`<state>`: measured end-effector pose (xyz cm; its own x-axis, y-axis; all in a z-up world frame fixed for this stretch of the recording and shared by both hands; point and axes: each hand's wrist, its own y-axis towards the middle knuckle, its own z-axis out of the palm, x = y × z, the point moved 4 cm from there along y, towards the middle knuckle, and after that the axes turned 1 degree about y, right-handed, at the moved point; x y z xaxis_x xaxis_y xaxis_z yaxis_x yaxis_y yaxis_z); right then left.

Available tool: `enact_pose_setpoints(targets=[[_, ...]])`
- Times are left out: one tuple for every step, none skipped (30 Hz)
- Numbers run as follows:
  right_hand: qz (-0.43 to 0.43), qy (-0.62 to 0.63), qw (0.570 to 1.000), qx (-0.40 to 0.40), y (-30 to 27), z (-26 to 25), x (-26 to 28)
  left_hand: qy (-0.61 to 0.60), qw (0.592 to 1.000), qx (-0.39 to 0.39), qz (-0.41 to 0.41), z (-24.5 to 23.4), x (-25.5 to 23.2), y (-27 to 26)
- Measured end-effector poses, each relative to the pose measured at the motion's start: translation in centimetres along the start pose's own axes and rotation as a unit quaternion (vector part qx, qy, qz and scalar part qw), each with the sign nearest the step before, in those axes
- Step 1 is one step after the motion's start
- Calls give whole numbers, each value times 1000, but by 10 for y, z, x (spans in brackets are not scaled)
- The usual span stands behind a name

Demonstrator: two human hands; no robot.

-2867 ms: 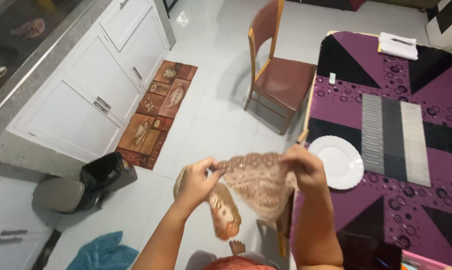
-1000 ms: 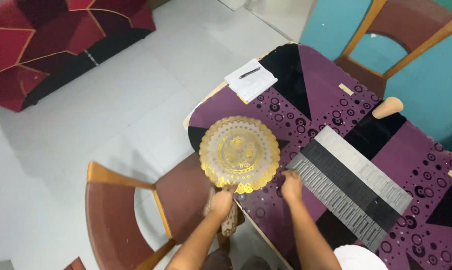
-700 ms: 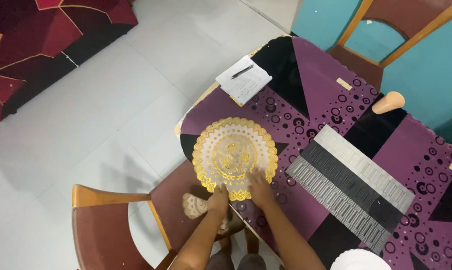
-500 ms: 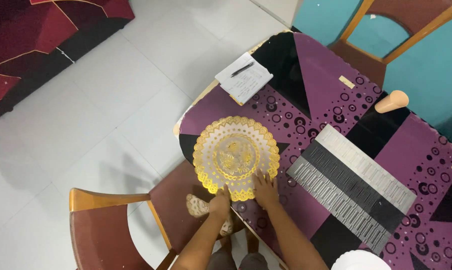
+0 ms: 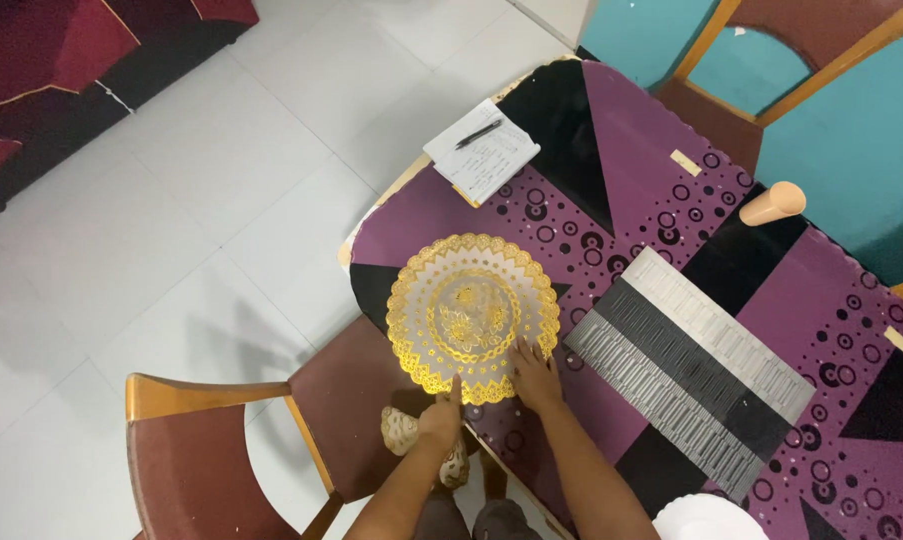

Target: Setting a dining table with placemats and plates, and washing utensils in a sink.

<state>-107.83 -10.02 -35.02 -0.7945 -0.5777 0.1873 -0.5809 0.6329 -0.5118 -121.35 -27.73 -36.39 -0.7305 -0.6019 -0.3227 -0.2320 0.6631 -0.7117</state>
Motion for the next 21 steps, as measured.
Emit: enact_pose_setpoints(targets=[[1,17,1000,3,-1,1,-1,-11,1000,-7,-3,2,0,0],[3,34,999,7,-1,1,-3,-22,1000,-14,-6,4,-1,-1],[3,35,999,6,-1,4,-4,-22,1000,-15,-6,7,1,0],[3,29,1000,2,0,7,-6,-26,999,-21,-7,10,2,0],[2,25,1000,-2,1,9,-7,-29,999,-27,-9,12,3,1],[2,26,1000,-3,3,13,-9,-27,999,-28,-9,12,5,0],[-4,39,999,-3,6,17,-12,-26,999,-27,-7,13,6,0],[-10,51,999,-3,8,20,-15,-25,999,-26,-5,13,6,1],[-8,51,999,-4,8,19,-16,-25,999,-25,-3,16,8,3],[-12,61,998,-6,8,19,-16,-26,999,-26,-2,20,9,5],[-16,69,997,-8,7,18,-17,-28,999,-27,0,23,10,7],[-14,69,997,-9,6,16,-17,-28,999,-26,2,22,7,5],[-12,63,998,-2,6,14,-16,-28,999,-25,2,20,5,3],[-10,58,998,6,6,12,-15,-27,999,-23,2,18,3,0],[-11,58,998,4,5,13,-15,-27,999,-25,3,18,4,1],[-11,54,998,0,4,13,-16,-22,1000,-19,2,20,5,2],[-12,50,999,-5,4,13,-17,-16,1000,-13,1,21,5,3],[-12,50,999,-6,4,11,-17,-16,1000,-15,1,20,5,3],[-15,56,998,0,3,10,-18,-21,1000,-16,-4,20,4,3],[-17,62,998,6,3,10,-18,-26,1000,-16,-8,20,4,2],[-18,62,998,5,4,10,-19,-26,999,-17,-8,20,5,-1]])
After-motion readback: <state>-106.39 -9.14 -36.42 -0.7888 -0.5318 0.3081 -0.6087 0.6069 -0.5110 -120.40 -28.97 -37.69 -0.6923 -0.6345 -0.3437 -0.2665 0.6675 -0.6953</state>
